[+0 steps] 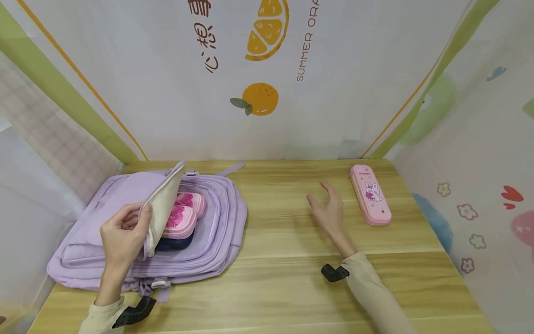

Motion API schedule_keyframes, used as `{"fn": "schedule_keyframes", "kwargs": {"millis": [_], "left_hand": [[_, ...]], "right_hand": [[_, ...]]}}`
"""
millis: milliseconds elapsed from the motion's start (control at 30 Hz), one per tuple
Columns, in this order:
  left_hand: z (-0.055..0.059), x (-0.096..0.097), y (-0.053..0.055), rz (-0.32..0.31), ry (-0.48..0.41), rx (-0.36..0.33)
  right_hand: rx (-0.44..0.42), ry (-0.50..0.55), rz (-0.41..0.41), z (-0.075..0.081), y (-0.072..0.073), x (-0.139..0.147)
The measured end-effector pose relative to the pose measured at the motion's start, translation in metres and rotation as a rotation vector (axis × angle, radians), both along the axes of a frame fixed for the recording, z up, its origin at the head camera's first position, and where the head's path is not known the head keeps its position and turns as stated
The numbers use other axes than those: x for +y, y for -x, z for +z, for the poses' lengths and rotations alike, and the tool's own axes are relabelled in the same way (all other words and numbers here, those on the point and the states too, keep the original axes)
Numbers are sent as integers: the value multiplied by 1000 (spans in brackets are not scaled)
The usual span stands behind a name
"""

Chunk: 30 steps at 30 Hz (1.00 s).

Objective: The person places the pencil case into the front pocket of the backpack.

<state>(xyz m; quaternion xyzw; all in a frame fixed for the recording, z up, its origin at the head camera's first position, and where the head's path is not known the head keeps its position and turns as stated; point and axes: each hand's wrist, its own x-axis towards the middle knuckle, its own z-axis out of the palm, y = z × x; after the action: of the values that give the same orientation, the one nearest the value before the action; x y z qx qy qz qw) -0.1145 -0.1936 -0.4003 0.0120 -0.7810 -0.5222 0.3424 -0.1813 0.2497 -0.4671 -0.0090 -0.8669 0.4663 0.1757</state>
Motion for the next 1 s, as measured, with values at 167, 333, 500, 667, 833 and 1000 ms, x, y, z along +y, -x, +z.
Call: {"fn": "schedule_keyframes", "kwargs": {"millis": [167,333,500,667,833,1000], "left_hand": [[-2,0,-1,-1,-6,-5],[-5,1,-2,-4,-8,-2],[-6,3,-2,-11,-15,3],[-8,3,-2,-7,-17,2],[-10,2,-1,-4,-7,10],[-12,1,2,1,3,13]], "right_hand": [[-70,9,-62,4,-9,19],[-101,-36,-146,6,-17,36],[-161,-111,-250,5,-25,56],[-210,-154,-305,0,-31,73],[-243,-175,-325,-7,-33,82],[-228,-159,-345,-11,-33,87]]}}
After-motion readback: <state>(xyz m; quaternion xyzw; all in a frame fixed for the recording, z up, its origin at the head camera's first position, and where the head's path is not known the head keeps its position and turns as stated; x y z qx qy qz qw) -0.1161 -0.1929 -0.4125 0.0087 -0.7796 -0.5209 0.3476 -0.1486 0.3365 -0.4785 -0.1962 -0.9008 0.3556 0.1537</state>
